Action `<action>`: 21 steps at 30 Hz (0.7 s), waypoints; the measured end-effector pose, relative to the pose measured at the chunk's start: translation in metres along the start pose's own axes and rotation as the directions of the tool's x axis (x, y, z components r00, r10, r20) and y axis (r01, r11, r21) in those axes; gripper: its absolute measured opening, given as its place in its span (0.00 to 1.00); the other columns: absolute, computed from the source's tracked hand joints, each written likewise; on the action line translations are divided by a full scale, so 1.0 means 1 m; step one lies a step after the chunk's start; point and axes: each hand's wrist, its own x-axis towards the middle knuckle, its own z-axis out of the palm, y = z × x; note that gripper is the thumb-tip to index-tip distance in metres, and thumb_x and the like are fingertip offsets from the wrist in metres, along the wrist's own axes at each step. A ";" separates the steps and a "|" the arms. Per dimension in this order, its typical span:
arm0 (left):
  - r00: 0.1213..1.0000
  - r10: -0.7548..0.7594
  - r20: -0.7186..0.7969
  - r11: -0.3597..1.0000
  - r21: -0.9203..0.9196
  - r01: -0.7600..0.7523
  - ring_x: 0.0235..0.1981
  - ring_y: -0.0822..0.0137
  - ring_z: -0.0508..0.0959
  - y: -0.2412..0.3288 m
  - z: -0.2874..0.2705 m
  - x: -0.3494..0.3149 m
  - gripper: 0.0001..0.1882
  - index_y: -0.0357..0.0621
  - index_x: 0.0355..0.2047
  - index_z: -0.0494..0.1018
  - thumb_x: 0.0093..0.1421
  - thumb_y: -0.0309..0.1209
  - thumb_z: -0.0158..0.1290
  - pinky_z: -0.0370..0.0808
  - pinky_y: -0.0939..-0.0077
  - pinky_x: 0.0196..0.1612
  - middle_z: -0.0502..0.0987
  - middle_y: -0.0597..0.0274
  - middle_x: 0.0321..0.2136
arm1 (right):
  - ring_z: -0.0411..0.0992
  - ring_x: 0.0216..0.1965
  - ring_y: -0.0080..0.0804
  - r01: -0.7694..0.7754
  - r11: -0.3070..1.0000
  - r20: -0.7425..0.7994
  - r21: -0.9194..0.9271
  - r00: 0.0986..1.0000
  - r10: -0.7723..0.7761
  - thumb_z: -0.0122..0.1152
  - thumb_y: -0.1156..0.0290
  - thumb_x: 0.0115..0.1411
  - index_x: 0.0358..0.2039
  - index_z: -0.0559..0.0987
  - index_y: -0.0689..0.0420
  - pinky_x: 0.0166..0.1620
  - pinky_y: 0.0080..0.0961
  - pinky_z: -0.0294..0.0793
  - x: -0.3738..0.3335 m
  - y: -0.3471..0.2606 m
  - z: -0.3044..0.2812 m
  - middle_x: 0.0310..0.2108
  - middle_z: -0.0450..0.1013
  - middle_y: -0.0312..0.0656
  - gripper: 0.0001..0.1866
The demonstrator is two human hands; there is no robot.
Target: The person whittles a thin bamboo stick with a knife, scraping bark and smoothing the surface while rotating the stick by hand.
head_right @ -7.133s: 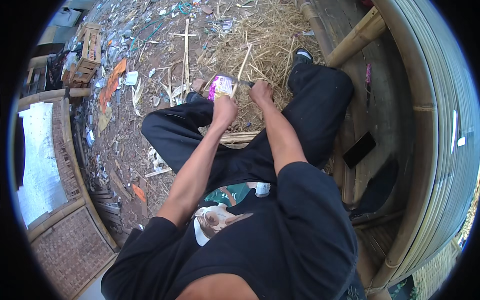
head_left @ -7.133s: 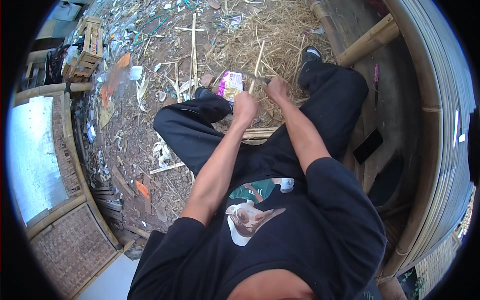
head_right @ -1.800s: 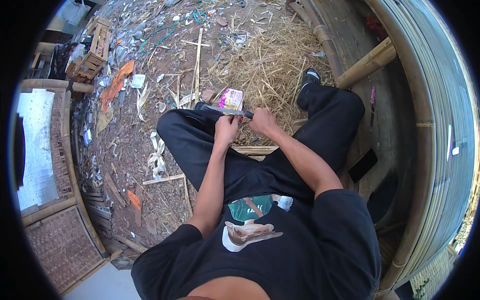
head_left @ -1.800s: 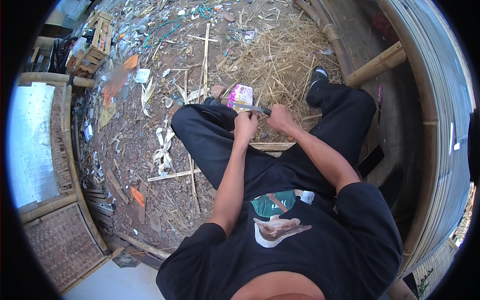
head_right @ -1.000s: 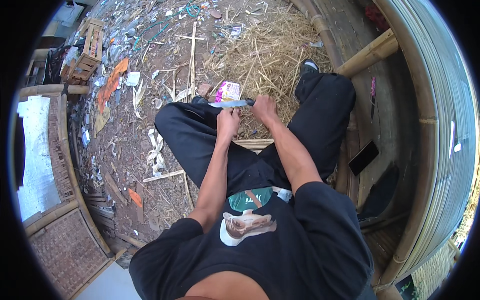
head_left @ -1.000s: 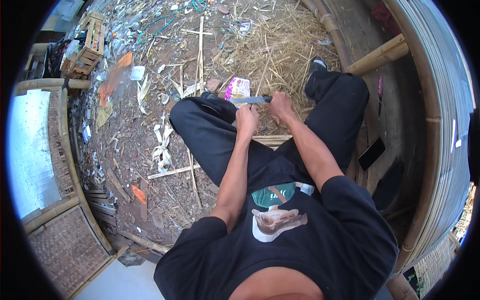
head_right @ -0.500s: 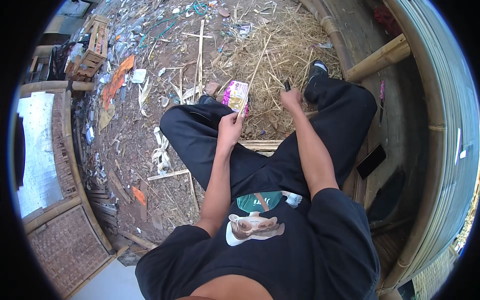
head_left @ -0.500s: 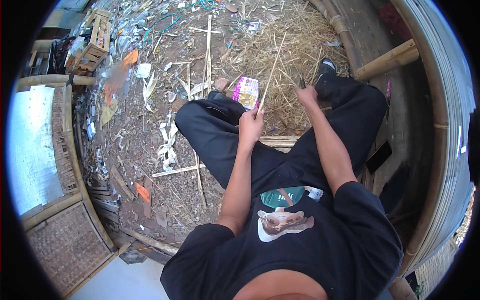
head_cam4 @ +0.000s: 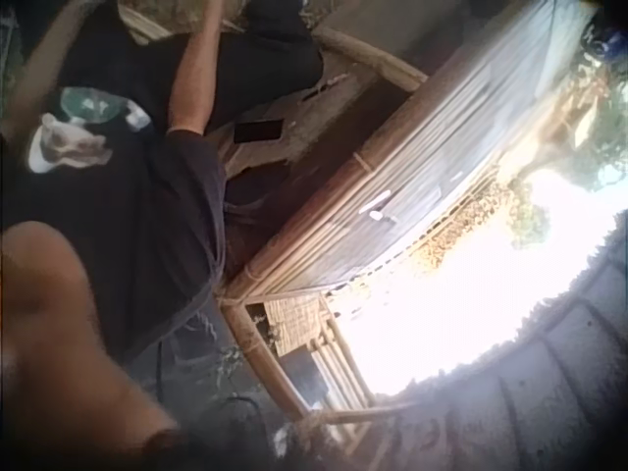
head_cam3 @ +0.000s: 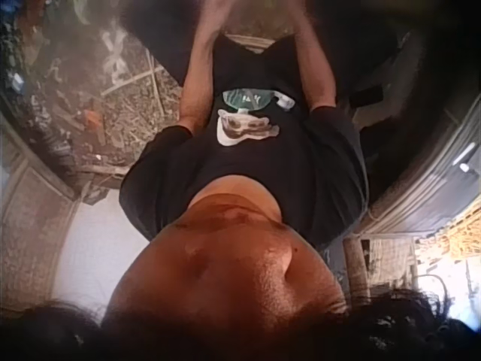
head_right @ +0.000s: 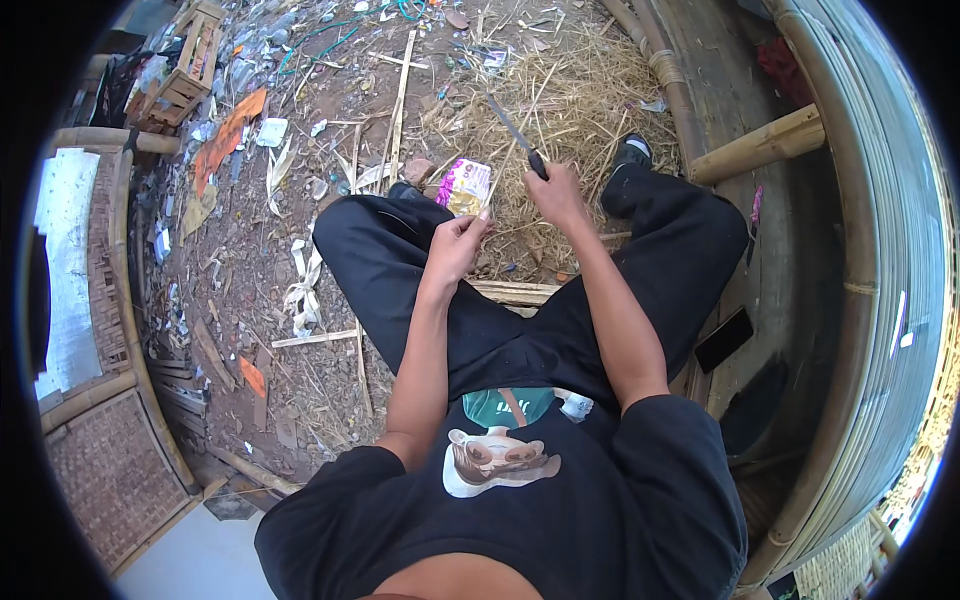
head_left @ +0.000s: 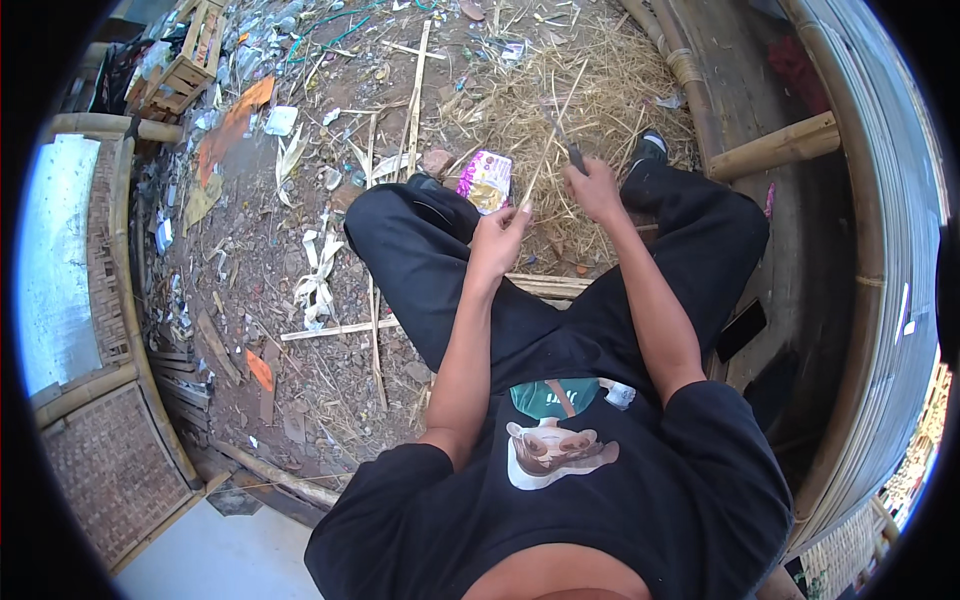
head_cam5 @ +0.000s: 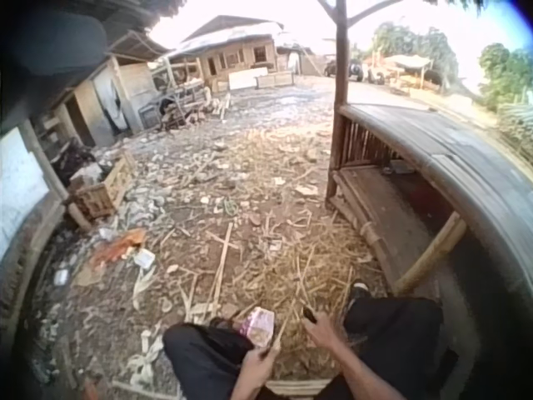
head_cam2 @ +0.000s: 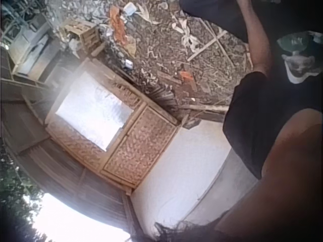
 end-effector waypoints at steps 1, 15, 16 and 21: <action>0.998 0.067 -0.012 0.997 -0.049 -0.067 0.12 0.83 0.58 -0.001 0.000 0.000 0.17 0.34 0.33 0.76 0.63 0.39 0.51 0.53 0.83 0.14 0.67 0.73 0.14 | 0.71 0.19 0.34 0.005 0.998 0.052 -0.057 0.999 -0.002 0.59 0.58 0.49 0.19 0.74 0.63 0.27 0.32 0.68 -0.003 -0.002 0.003 0.14 0.70 0.43 0.18; 0.976 0.103 -0.190 0.955 0.293 -0.044 0.25 0.54 0.78 0.018 0.008 0.007 0.20 0.29 0.28 0.73 0.56 0.40 0.53 0.71 0.61 0.31 0.76 0.47 0.18 | 0.73 0.25 0.51 0.007 0.905 0.000 -0.426 1.000 -0.008 0.61 0.60 0.43 0.17 0.75 0.65 0.33 0.42 0.70 -0.026 -0.013 0.024 0.17 0.71 0.56 0.17; 0.977 0.103 -0.186 0.955 0.293 -0.045 0.25 0.54 0.78 0.016 0.009 0.009 0.20 0.29 0.28 0.73 0.56 0.40 0.53 0.71 0.61 0.31 0.76 0.47 0.18 | 0.73 0.25 0.51 0.003 0.904 -0.003 -0.427 1.000 -0.005 0.61 0.60 0.43 0.17 0.75 0.65 0.33 0.42 0.70 -0.026 -0.013 0.024 0.17 0.71 0.56 0.17; 0.992 0.043 -0.120 0.933 0.359 0.003 0.22 0.54 0.77 0.015 0.012 0.013 0.22 0.29 0.28 0.73 0.56 0.42 0.51 0.70 0.60 0.29 0.75 0.45 0.18 | 0.74 0.30 0.56 0.029 0.883 0.049 -0.468 0.999 -0.007 0.61 0.62 0.44 0.20 0.77 0.64 0.36 0.45 0.71 -0.032 -0.023 0.022 0.22 0.73 0.60 0.15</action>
